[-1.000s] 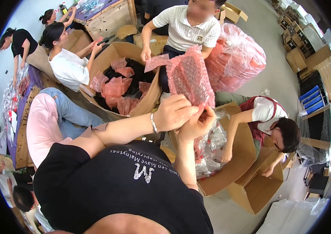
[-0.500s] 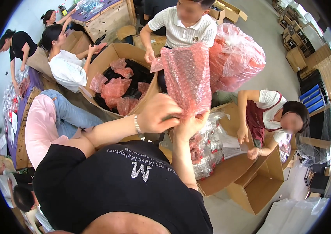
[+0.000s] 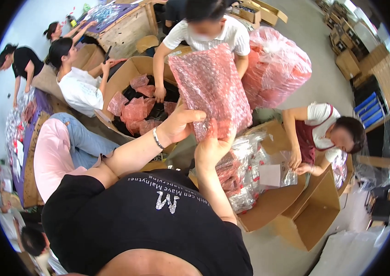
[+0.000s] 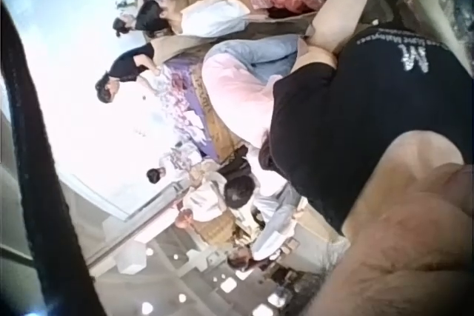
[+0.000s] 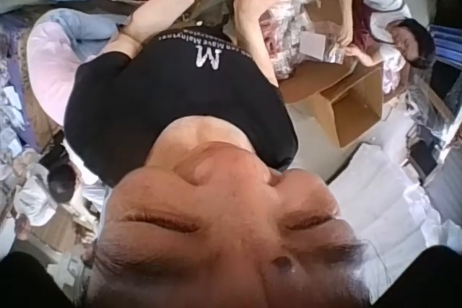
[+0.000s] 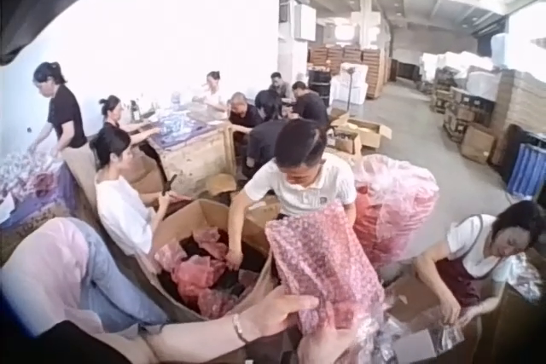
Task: Packing black electronic components into pink bubble wrap and placing them into cardboard boxes.
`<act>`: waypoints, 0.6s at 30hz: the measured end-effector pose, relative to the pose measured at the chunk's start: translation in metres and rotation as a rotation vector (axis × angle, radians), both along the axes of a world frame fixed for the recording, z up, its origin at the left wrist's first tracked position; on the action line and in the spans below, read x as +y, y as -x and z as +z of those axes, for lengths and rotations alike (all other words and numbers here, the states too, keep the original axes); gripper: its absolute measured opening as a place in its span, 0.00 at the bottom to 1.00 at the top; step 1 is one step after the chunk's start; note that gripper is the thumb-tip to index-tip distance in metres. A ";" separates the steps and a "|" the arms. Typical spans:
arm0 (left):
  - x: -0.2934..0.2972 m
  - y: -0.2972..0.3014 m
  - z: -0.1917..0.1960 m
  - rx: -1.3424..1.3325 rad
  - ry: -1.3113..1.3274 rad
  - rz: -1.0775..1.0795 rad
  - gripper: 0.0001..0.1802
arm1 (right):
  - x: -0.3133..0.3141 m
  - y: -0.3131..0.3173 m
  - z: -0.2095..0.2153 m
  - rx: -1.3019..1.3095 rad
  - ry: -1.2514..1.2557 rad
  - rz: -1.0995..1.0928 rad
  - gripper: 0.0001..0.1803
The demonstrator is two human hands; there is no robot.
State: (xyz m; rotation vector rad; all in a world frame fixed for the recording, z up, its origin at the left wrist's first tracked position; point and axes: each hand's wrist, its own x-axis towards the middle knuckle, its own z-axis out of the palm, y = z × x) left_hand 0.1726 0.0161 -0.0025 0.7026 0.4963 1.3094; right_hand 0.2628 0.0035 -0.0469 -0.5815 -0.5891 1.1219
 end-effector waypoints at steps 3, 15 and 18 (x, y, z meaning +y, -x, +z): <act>-0.006 0.004 -0.016 0.207 0.042 -0.007 0.28 | -0.002 -0.012 -0.003 -0.308 0.039 0.086 0.10; -0.010 0.001 -0.042 0.228 0.402 -0.264 0.24 | 0.030 -0.098 -0.024 -0.641 0.420 0.298 0.13; -0.009 -0.011 -0.062 0.313 0.500 -0.218 0.19 | 0.009 -0.101 -0.038 -0.884 0.362 -0.204 0.10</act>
